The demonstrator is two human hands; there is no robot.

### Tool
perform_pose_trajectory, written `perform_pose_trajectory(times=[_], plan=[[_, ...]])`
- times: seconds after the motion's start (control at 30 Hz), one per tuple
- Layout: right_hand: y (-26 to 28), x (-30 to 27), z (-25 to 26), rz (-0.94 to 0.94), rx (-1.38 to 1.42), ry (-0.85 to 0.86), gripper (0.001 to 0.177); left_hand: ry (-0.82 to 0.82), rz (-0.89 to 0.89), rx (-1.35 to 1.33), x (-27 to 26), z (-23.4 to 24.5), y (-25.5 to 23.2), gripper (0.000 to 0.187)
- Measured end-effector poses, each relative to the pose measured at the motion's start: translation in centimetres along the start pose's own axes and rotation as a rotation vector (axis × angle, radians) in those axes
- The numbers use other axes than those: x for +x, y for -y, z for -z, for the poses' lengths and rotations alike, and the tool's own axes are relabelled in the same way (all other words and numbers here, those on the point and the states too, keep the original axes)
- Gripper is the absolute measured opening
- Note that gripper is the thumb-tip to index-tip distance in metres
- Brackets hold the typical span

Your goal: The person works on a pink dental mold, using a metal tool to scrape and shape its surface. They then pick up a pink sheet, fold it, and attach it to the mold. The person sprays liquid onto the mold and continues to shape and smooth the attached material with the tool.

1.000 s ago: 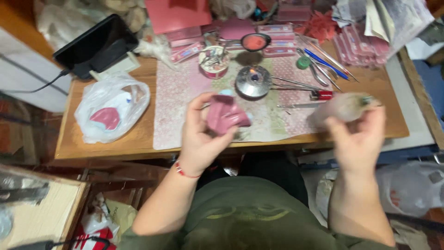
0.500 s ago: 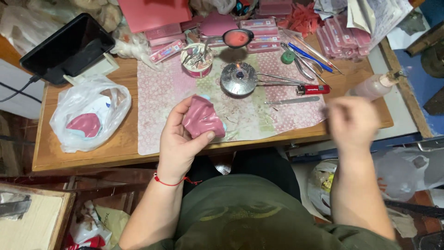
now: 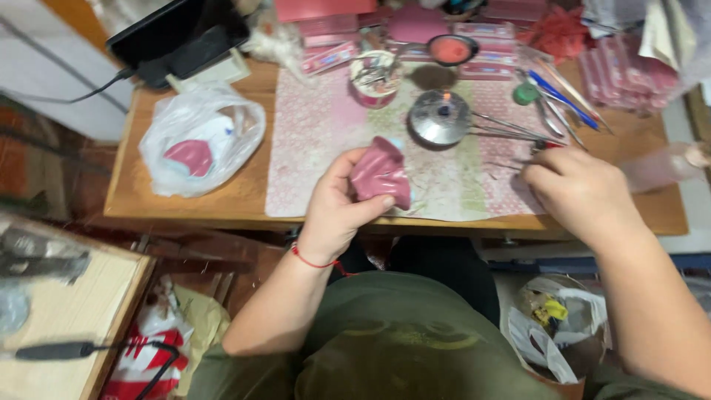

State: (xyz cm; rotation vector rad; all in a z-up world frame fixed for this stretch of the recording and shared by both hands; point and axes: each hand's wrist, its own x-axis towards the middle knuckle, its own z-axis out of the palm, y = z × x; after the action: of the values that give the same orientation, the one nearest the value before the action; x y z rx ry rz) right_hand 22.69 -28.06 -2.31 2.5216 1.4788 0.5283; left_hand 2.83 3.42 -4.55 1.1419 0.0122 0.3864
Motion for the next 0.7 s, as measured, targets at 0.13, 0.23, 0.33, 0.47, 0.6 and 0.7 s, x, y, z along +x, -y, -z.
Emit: perform_pose_trajectory(times=[0.13,0.23,0.33,0.47,0.6,0.7], plan=[[1.6,-0.5,0.0,-0.013,0.558,-0.319,0.039,0.005,0.045,-0.04,-0.2,0.4,-0.4,0.051],[5.5,0.3,1.3,-0.276,1.23,-0.423,0.05,-0.006,0.107,-0.07,-0.1,0.5,-0.6,0.052],[9.5,2.6,1.2,-0.133,1.474,-0.81,0.022,0.004,0.063,-0.032,0.0,1.0,-0.2,0.052],[13.9,4.8,2.0,-0.096,1.373,-0.953,0.038,0.005,0.054,-0.024,0.3,1.7,0.4,0.054],[16.0,6.6,4.4,-0.077,1.365,-0.766,0.011,-0.011,0.079,0.016,0.6,2.4,-0.3,0.052],[16.0,9.0,2.7,0.0,1.484,-0.877,0.019,-0.089,-0.012,-0.065,1.1,2.2,0.2,0.05]])
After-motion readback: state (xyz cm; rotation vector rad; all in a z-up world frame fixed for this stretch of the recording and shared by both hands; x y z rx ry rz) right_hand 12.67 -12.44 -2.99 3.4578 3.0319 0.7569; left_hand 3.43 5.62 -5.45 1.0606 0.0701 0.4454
